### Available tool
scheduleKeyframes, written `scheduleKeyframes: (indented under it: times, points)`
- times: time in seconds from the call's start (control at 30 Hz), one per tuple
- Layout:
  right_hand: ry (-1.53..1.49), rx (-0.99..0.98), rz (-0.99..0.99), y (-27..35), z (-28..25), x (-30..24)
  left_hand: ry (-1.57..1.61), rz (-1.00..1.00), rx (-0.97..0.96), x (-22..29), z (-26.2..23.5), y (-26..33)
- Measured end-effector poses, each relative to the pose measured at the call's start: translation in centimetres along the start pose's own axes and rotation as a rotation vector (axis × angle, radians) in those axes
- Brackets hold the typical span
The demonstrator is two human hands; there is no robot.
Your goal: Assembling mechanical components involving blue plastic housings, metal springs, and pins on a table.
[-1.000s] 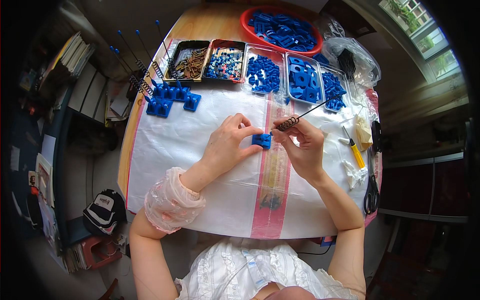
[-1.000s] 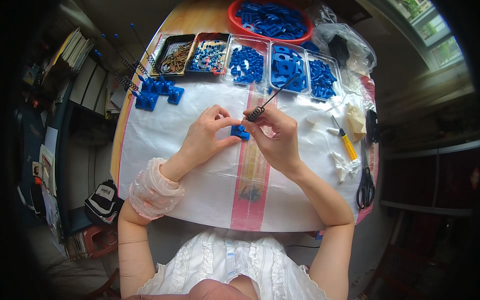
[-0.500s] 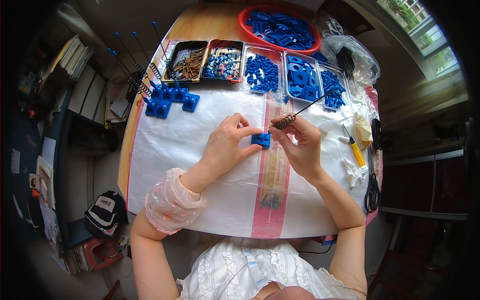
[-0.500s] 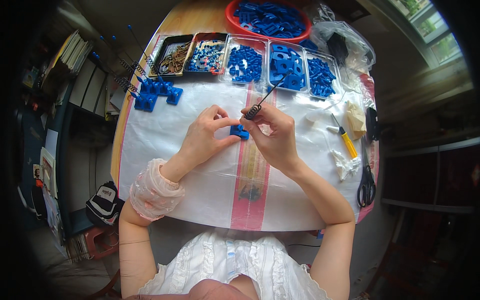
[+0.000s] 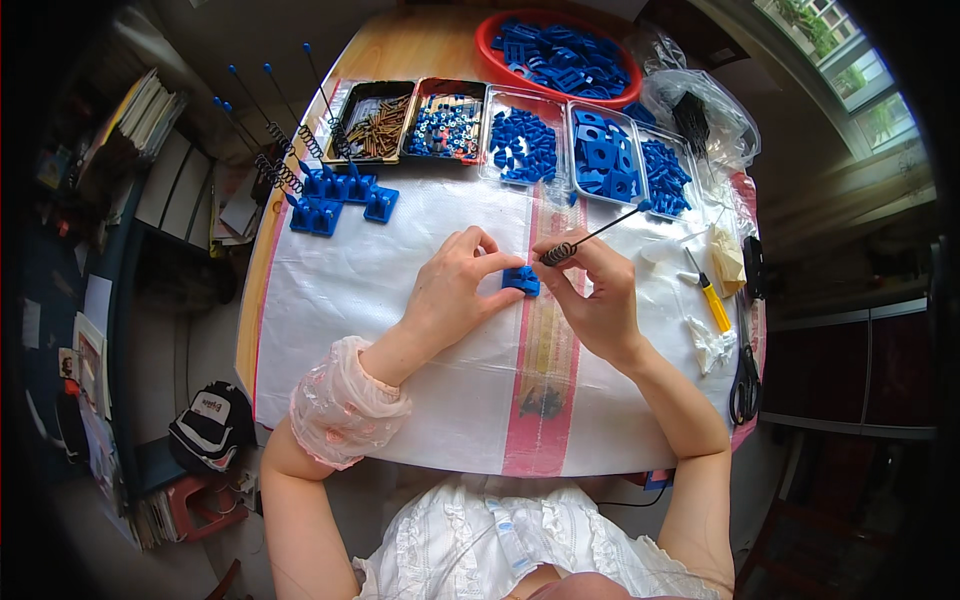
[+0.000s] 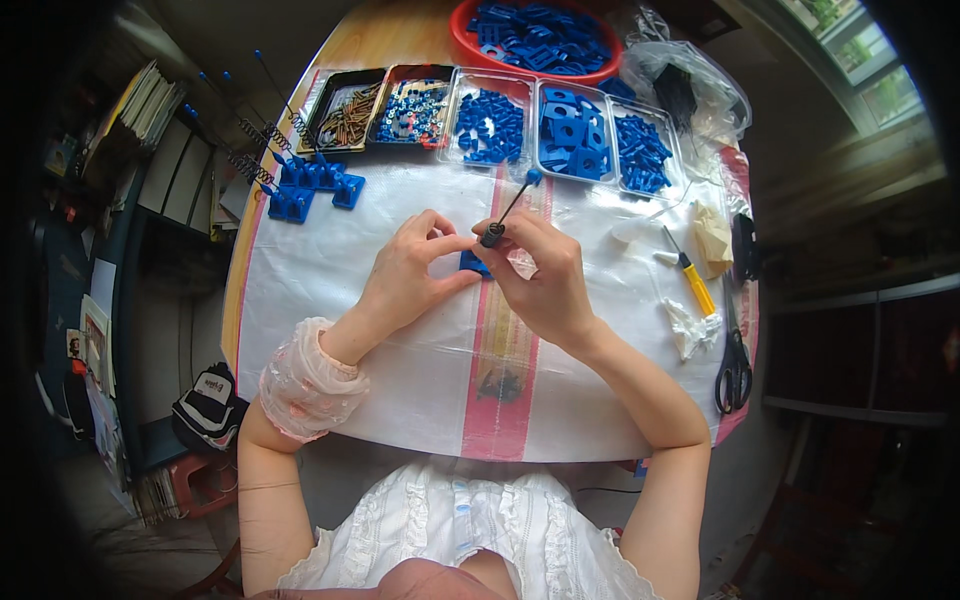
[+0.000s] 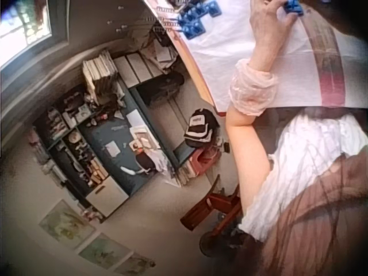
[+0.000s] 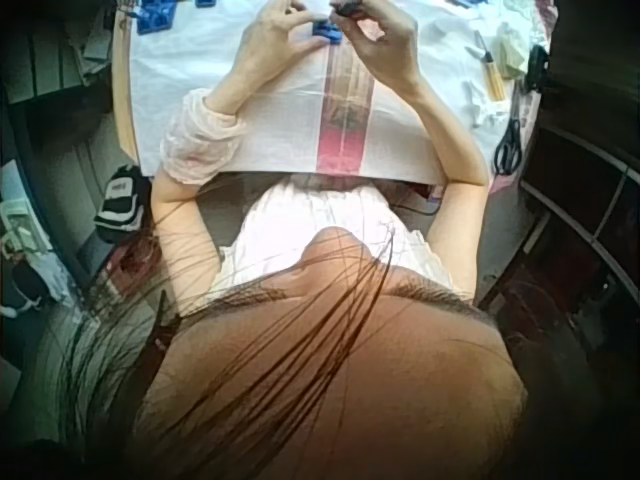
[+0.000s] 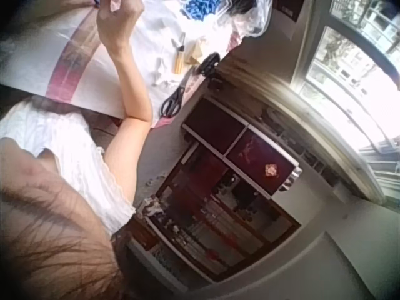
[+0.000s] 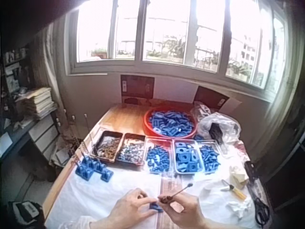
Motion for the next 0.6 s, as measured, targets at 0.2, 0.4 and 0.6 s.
scheduleKeyframes:
  times: [0.2, 0.4, 0.6]
  points:
    - [0.046, -0.037, -0.032, -0.22, 0.31, -0.7, -0.005, 0.004, 0.007, 0.06, 0.03, -0.01]
    - [0.028, -0.037, -0.027, -0.24, 0.4, -0.42, -0.008, 0.006, 0.009, -0.02, 0.07, 0.0]
    - [0.018, -0.04, -0.024, -0.22, 0.47, -0.28, -0.009, 0.006, 0.01, 0.02, 0.06, 0.02]
Point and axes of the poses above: each hand's wrist, its own y-axis away from the middle knuckle, its own z-axis out of the palm, x = y × z, the point moved 9 cm from there along -y, towards the middle knuckle, and after that the axes turned 4 degrees about -y, right-handed, at the moved point
